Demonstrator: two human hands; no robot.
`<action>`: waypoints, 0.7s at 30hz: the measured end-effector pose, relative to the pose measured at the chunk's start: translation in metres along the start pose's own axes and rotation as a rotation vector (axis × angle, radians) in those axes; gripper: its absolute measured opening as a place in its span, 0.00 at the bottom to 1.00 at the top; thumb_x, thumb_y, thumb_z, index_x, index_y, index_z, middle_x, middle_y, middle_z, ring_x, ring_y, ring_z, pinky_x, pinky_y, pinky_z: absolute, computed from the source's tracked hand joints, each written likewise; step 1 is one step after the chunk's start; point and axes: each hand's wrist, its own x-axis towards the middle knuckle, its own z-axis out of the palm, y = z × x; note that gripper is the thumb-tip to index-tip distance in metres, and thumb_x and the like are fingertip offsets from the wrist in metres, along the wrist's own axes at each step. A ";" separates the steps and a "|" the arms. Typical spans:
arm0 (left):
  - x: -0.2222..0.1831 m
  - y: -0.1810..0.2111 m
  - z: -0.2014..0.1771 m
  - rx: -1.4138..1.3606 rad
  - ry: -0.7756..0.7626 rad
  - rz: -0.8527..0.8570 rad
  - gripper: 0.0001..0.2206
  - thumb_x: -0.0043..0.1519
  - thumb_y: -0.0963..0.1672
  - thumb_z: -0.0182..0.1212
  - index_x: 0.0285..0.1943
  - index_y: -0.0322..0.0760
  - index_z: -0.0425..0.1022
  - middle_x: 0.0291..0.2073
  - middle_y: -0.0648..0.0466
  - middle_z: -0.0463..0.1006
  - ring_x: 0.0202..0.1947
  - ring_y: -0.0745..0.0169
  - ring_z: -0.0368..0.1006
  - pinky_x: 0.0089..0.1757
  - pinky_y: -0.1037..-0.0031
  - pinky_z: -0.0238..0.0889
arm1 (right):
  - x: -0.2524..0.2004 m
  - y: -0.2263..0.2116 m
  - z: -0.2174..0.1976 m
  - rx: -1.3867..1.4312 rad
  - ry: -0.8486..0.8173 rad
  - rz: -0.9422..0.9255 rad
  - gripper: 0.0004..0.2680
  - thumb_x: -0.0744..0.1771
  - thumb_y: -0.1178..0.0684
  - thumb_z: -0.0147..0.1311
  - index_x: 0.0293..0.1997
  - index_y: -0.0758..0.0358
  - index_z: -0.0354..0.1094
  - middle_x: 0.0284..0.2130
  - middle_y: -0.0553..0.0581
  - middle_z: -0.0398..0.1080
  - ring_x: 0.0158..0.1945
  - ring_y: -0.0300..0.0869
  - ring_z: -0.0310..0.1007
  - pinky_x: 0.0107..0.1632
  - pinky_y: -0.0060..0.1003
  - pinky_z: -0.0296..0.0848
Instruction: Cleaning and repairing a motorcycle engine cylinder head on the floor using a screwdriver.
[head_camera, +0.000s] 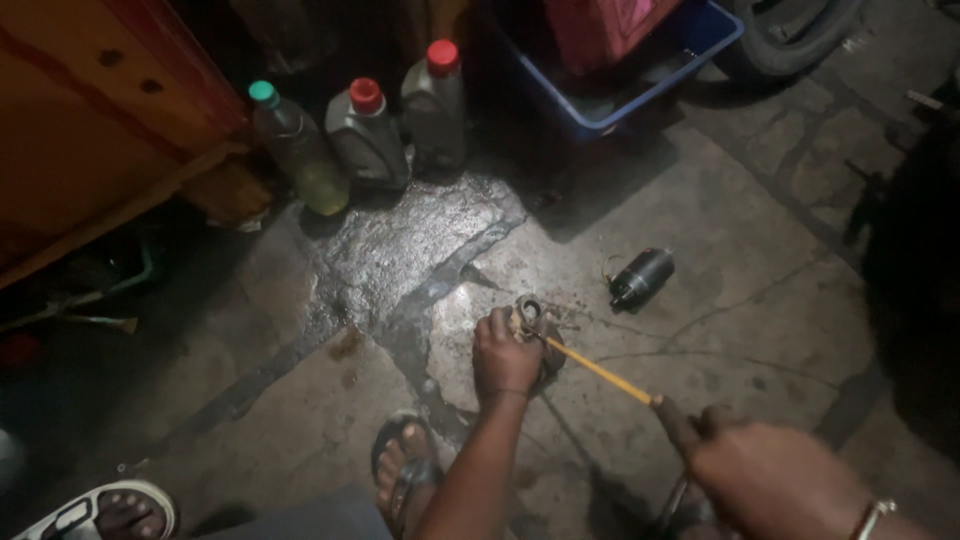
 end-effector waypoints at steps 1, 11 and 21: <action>0.000 0.002 0.001 0.023 -0.017 -0.004 0.24 0.53 0.56 0.71 0.49 0.39 0.75 0.45 0.40 0.76 0.47 0.34 0.73 0.47 0.53 0.68 | 0.003 0.007 0.001 0.025 -0.028 -0.026 0.31 0.68 0.60 0.46 0.81 0.54 0.33 0.50 0.62 0.70 0.42 0.46 0.80 0.40 0.38 0.82; -0.002 -0.011 0.014 0.001 -0.091 -0.029 0.25 0.54 0.56 0.68 0.52 0.38 0.73 0.50 0.40 0.74 0.52 0.35 0.70 0.51 0.53 0.66 | -0.016 0.027 -0.032 0.017 0.215 -0.152 0.29 0.66 0.55 0.52 0.78 0.52 0.43 0.44 0.58 0.73 0.41 0.48 0.79 0.41 0.40 0.79; 0.000 -0.006 0.013 -0.069 -0.015 0.036 0.24 0.51 0.51 0.73 0.51 0.37 0.73 0.47 0.38 0.74 0.48 0.34 0.73 0.49 0.54 0.68 | -0.031 -0.003 -0.029 0.133 0.163 -0.023 0.25 0.66 0.58 0.52 0.74 0.59 0.49 0.40 0.58 0.72 0.36 0.46 0.80 0.36 0.38 0.80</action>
